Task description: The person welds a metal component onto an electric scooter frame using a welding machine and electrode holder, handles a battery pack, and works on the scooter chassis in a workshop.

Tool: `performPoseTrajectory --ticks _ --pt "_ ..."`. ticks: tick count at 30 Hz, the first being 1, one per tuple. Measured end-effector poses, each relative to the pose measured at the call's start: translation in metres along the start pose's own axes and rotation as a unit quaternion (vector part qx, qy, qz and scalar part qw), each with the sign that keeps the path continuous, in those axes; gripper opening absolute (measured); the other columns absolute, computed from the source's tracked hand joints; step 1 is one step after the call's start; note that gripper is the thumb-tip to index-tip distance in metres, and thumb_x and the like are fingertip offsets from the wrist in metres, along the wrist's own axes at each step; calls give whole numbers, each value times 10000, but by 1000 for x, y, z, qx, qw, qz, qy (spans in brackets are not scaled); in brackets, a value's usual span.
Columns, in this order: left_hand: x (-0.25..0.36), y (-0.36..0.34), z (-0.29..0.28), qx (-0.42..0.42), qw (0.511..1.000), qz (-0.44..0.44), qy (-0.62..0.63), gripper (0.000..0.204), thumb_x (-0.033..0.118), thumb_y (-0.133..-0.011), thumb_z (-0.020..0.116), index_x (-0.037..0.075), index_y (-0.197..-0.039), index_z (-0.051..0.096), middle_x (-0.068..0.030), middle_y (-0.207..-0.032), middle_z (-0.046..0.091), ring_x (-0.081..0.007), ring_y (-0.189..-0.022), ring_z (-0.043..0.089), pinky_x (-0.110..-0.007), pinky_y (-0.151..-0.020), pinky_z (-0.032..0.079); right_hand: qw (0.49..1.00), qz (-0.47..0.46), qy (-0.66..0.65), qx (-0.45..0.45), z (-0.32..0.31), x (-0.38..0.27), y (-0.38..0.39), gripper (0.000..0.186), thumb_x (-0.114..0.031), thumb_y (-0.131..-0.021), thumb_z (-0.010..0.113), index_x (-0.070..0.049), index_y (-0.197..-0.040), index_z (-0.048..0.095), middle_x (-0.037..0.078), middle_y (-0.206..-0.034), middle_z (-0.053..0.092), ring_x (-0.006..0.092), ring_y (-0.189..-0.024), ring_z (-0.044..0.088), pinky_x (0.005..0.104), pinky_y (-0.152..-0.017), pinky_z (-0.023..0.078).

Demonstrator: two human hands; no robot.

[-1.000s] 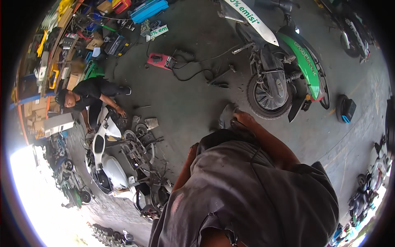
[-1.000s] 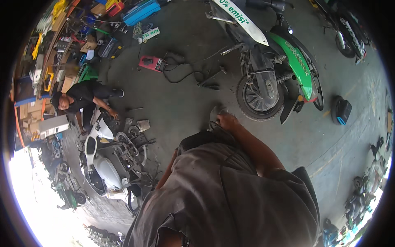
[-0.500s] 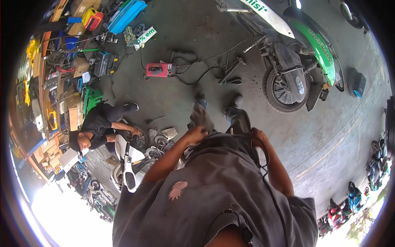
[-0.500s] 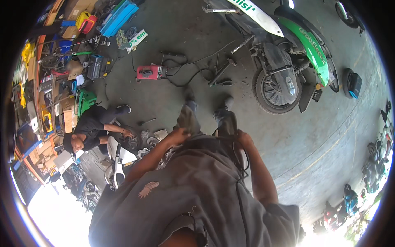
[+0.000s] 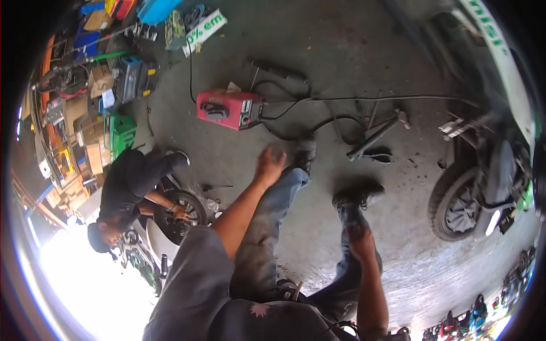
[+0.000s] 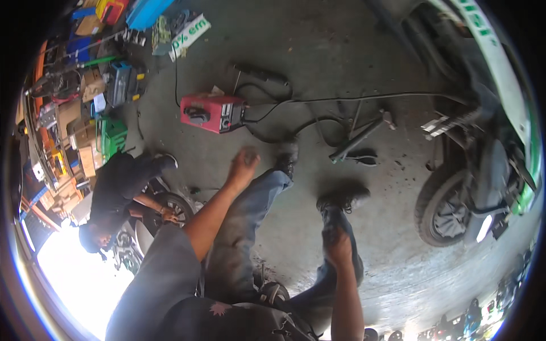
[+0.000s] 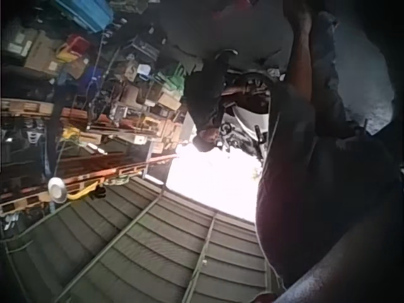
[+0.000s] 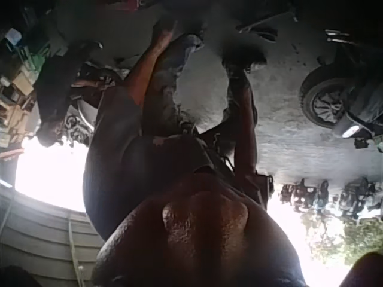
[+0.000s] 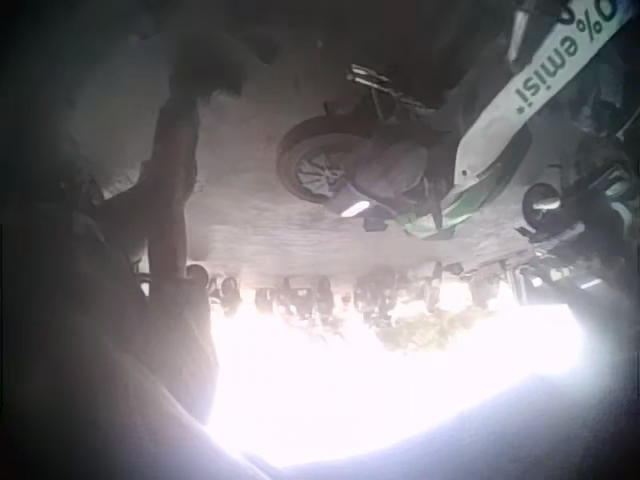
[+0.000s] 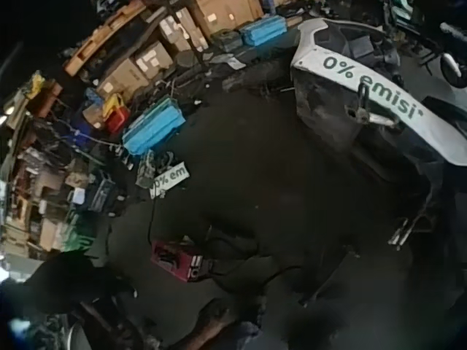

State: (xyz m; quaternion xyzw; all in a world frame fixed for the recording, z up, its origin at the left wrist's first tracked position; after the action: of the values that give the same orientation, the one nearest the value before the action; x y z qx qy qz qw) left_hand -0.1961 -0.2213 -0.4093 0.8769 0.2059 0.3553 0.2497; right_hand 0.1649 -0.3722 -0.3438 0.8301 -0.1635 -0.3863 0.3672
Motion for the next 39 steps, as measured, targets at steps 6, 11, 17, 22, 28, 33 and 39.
performPoseTrajectory --ticks 6,11,17,22,28,33,39 --pt "-142 -64 -58 -58 955 -203 210 390 288 -873 648 57 -1185 613 -95 -1125 661 -209 -1019 645 -405 -883 505 975 -173 121 66 65 -82 -348 335 -295 -937 585 -42 -1154 623 260 -1039 648 446 -981 612 522 -868 491" --pt "-130 -49 -173 150 969 -128 149 468 253 -890 601 58 -1311 545 -93 -1229 624 -232 -1108 614 -397 -956 474 896 -325 283 106 157 -209 -557 581 -322 -865 688 -93 -1369 512 189 -1307 597 377 -1246 533 451 -1035 456" --pt "-66 36 -195 262 953 -21 153 452 233 -902 578 38 -1309 558 -102 -1248 613 -222 -1148 593 -371 -958 458 898 -309 313 -18 212 -244 -584 677 -456 -820 709 -58 -1339 534 188 -1306 606 371 -1229 563 453 -1018 475" --pt "-38 89 -207 362 880 50 304 430 246 -945 568 -17 -1286 561 -128 -1250 604 -251 -1124 610 -399 -958 469 977 -121 161 65 111 -189 -560 666 -474 -883 635 55 -1280 555 260 -1295 589 388 -1233 557 447 -1001 472" --pt "-79 51 -287 481 789 143 356 351 168 -936 607 13 -1251 599 -115 -1201 643 -239 -1094 630 -392 -936 491 890 -132 -434 41 21 -101 -510 494 -286 -936 663 27 -1305 566 109 -1231 623 222 -1075 601 360 -936 486" --pt "-201 -43 -299 614 733 -21 293 337 189 -868 632 22 -1156 685 -105 -1051 712 -282 -965 668 -371 -849 504 817 -127 -558 69 68 -78 -414 441 -160 -940 622 21 -1333 540 103 -1300 563 222 -1144 556 355 -977 460" --pt "-337 -212 -254 408 895 -179 28 580 548 -910 573 48 -1188 675 -198 -1128 695 -395 -1066 648 -449 -954 496 846 -109 -498 154 101 -100 -385 417 -200 -953 567 -44 -1340 552 123 -1229 585 274 -1093 577 381 -961 478"
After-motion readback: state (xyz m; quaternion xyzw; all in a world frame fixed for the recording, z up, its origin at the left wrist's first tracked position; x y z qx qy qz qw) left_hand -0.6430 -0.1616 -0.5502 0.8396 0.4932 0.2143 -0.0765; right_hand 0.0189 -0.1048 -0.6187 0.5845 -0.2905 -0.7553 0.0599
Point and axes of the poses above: each hand's wrist, its own y-axis away from the middle knuckle, its own z-axis out of the palm, x = y × z, the point moved 8 cm from there along -y, towards the middle knuckle
